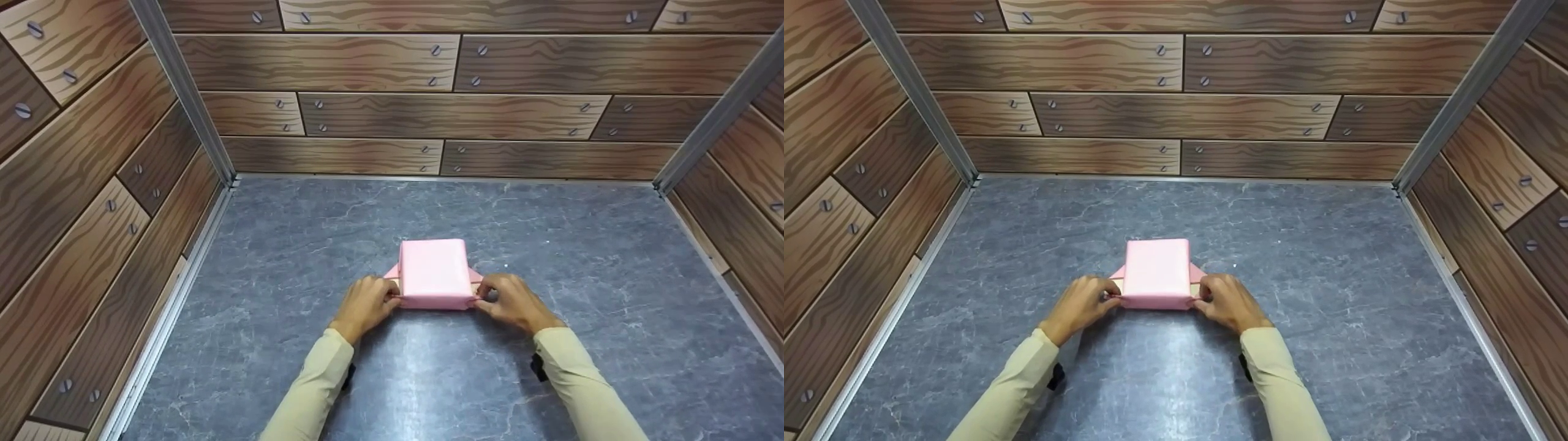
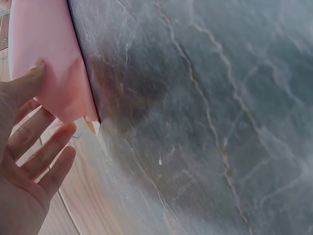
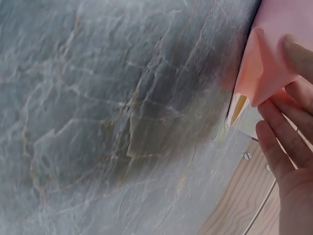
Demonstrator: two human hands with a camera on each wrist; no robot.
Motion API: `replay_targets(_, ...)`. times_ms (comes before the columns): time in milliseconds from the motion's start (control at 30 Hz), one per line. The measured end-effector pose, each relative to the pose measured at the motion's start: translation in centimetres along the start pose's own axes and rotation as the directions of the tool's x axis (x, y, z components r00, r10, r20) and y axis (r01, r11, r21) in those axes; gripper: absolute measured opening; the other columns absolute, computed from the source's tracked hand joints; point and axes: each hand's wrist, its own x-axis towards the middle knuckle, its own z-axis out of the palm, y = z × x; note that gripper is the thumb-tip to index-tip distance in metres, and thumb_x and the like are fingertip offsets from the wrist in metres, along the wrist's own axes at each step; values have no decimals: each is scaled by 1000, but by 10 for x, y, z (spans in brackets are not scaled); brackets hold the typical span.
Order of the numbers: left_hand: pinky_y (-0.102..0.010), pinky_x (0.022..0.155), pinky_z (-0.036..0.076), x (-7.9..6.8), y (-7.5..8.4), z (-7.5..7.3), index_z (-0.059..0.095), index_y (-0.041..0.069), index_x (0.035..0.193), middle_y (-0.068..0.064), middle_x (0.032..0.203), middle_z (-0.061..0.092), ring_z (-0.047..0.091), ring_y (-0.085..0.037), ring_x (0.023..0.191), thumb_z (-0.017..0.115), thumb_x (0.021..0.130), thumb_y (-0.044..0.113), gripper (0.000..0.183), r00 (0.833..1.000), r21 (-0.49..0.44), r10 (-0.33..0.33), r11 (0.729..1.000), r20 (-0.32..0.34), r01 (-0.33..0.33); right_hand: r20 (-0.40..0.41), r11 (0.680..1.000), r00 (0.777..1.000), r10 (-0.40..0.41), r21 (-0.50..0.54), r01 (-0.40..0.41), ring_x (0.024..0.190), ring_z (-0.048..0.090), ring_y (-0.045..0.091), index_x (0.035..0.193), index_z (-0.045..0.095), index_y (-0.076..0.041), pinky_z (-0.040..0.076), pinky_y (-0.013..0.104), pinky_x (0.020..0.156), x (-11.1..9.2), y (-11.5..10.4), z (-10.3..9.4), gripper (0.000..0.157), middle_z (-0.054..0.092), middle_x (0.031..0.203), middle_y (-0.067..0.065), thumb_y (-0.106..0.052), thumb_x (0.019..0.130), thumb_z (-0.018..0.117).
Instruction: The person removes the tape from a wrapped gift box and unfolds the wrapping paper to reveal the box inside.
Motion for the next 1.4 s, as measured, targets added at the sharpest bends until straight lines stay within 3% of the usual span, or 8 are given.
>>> replay_targets(133,-38,68,55,-1,0,1,79,15,88,4,80,72,65,-15,73,80,88,25,11,1000,0,5,1000,-6,-5,16,999,999,29,15,-29,75,64,14,77,66,-16,55,36,67,0,0,0,20,71,81,-2,-18,81,85)
replay_targets(233,-38,67,55,-1,0,1,79,15,88,5,79,71,64,-14,72,79,89,27,12,1000,1,-1,1000,-3,1,48,998,998,47,33,-49,80,69,17,89,71,-11,58,38,71,-1,-1,-1,16,74,87,2,-19,84,84)
replay_targets(367,-38,66,55,-2,0,2,80,15,88,5,78,71,64,-15,71,78,90,30,15,1000,9,-8,1000,3,8,89,998,995,50,25,-52,88,70,22,105,76,-5,59,43,78,-1,-2,0,23,74,95,6,-19,88,80)
replay_targets(767,-38,65,54,-3,2,3,79,16,88,6,79,71,65,-15,71,75,92,33,18,998,-12,-57,998,30,57,126,998,990,64,1,-65,78,64,14,88,73,-9,56,41,73,0,-3,1,12,70,85,0,-20,88,79)
replay_targets(900,-37,63,53,-3,1,3,78,15,85,7,74,68,61,-13,68,76,91,33,19,997,-26,-71,997,38,72,153,992,982,108,42,-116,81,67,18,94,72,-7,58,43,77,0,-4,0,15,73,90,4,-20,90,78)
replay_targets(1033,-37,62,52,-2,0,4,78,14,85,6,72,67,61,-14,67,77,90,35,21,995,-42,-87,995,48,89,174,986,975,137,75,-152,93,71,28,106,70,1,59,47,84,0,-5,1,27,73,102,15,-20,91,76)
replay_targets(1167,-37,66,54,-2,0,4,79,13,93,3,78,72,66,-14,73,77,90,35,23,991,-84,-114,989,75,120,182,980,972,148,106,-169,98,70,30,112,68,5,58,47,87,0,-3,2,35,72,108,18,-22,92,76)
replay_targets(1400,-37,73,56,-3,1,0,77,7,109,-4,89,74,68,-16,82,77,91,31,30,978,-221,-146,959,150,177,166,976,977,133,148,-158,82,60,16,110,69,6,53,34,74,-1,0,3,35,68,95,9,-19,89,78)
